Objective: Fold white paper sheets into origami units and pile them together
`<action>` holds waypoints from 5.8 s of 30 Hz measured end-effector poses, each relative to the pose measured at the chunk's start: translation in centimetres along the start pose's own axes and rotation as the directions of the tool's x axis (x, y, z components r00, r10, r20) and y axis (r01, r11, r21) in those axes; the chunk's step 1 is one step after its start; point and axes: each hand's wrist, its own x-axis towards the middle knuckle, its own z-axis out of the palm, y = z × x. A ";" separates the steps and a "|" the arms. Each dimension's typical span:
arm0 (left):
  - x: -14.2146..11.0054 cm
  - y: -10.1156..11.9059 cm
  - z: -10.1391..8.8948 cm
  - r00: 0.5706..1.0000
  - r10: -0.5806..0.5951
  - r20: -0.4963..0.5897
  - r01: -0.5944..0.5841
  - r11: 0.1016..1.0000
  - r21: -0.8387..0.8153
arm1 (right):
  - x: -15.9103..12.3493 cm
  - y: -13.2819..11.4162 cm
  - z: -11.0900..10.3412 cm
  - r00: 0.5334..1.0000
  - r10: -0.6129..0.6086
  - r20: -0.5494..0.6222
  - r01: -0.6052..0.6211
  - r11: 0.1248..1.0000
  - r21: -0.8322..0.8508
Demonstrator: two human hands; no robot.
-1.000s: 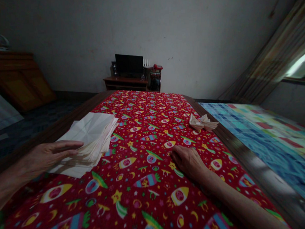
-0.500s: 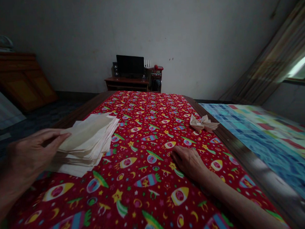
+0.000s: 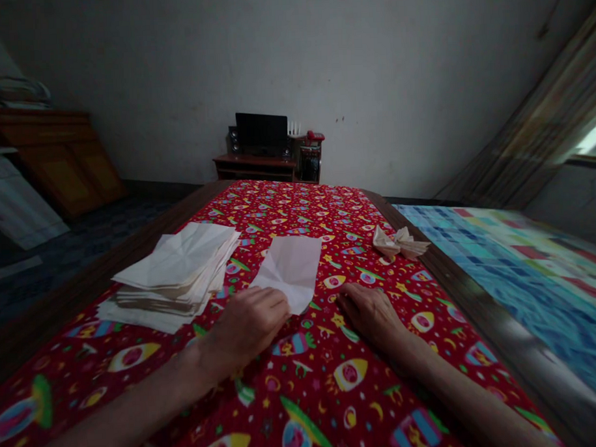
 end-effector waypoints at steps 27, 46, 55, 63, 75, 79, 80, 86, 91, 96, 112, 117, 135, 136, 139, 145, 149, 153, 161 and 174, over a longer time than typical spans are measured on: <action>-3.3 -1.8 2.6 0.986 -0.151 0.072 0.165 0.950 -0.264 | -1.1 -1.0 0.2 0.954 -0.249 -0.165 0.299 0.821 0.487; -3.4 -0.4 2.2 0.920 -0.346 0.186 0.385 0.705 -0.595 | -3.8 -2.6 -2.2 0.992 0.089 -0.093 -0.041 0.903 0.427; -1.6 -0.8 2.4 0.767 -0.533 0.356 0.641 0.620 -0.453 | -1.4 -2.5 -0.7 0.953 0.302 0.028 -0.288 0.871 0.398; -1.5 -1.0 2.7 0.764 -0.552 0.334 0.645 0.649 -0.403 | -0.9 -2.3 -0.7 0.967 0.250 0.046 -0.254 0.934 0.252; 0.6 -1.3 2.0 0.732 -0.572 0.370 0.662 0.724 -0.191 | 1.8 -2.8 -1.4 0.935 0.304 0.181 -0.290 0.952 -0.103; 0.6 -1.3 2.2 0.742 -0.568 0.357 0.643 0.752 -0.141 | 1.8 -2.7 -1.2 0.935 0.302 0.187 -0.280 0.950 -0.136; 0.7 -1.4 2.3 0.738 -0.570 0.361 0.645 0.752 -0.131 | 1.8 -2.7 -1.2 0.935 0.300 0.188 -0.277 0.950 -0.142; 0.5 -2.2 2.6 0.730 -0.576 0.369 0.660 0.733 -0.162 | 2.4 -3.1 -1.5 0.939 0.281 0.198 -0.246 0.952 -0.183; 0.4 -2.2 2.0 0.885 -0.465 0.004 0.457 0.868 -0.195 | 2.4 -2.9 -1.2 0.940 0.283 0.190 -0.245 0.948 -0.202; 1.0 0.7 1.5 0.995 -0.091 0.034 0.096 0.980 -0.177 | 2.1 -2.5 -0.5 0.958 0.247 0.148 -0.214 0.955 -0.208; -0.1 3.1 3.2 0.964 -0.043 0.262 0.113 0.959 -0.260 | 1.8 -2.1 0.1 0.976 0.206 0.075 -0.188 0.964 -0.190; -0.1 3.1 3.1 0.963 -0.044 0.265 0.114 0.960 -0.257 | 1.7 -2.1 0.2 0.978 0.197 0.069 -0.180 0.964 -0.198; 0.0 3.1 3.1 0.957 -0.036 0.289 0.109 0.965 -0.240 | 1.8 -2.0 0.2 0.978 0.200 0.057 -0.183 0.960 -0.212; 0.0 3.1 3.1 0.956 -0.037 0.292 0.111 0.964 -0.241 | 1.8 -2.1 0.2 0.978 0.202 0.055 -0.186 0.959 -0.215; 0.0 3.1 3.1 0.950 -0.042 0.308 0.122 0.962 -0.244 | 1.8 -2.1 0.3 0.975 0.216 0.054 -0.199 0.954 -0.225; -0.1 3.0 3.3 0.948 -0.043 0.316 0.127 0.961 -0.248 | 1.6 -1.8 0.5 0.987 0.157 0.025 -0.150 0.972 -0.181; 0.0 3.1 3.2 0.947 -0.045 0.317 0.130 0.959 -0.253 | 1.7 -1.7 0.6 0.980 0.193 0.052 -0.182 0.968 -0.173; -0.1 3.1 3.1 0.946 -0.055 0.319 0.143 0.955 -0.260 | 1.7 -1.7 0.5 0.982 0.181 0.046 -0.172 0.972 -0.162; -0.1 3.1 3.3 0.954 -0.054 0.295 0.135 0.955 -0.264 | 1.4 -1.7 0.7 0.987 0.156 0.033 -0.148 0.973 -0.177; -0.2 3.1 3.3 0.950 -0.061 0.306 0.140 0.959 -0.245 | 1.8 -2.5 -0.3 0.965 0.238 0.111 -0.215 0.958 -0.189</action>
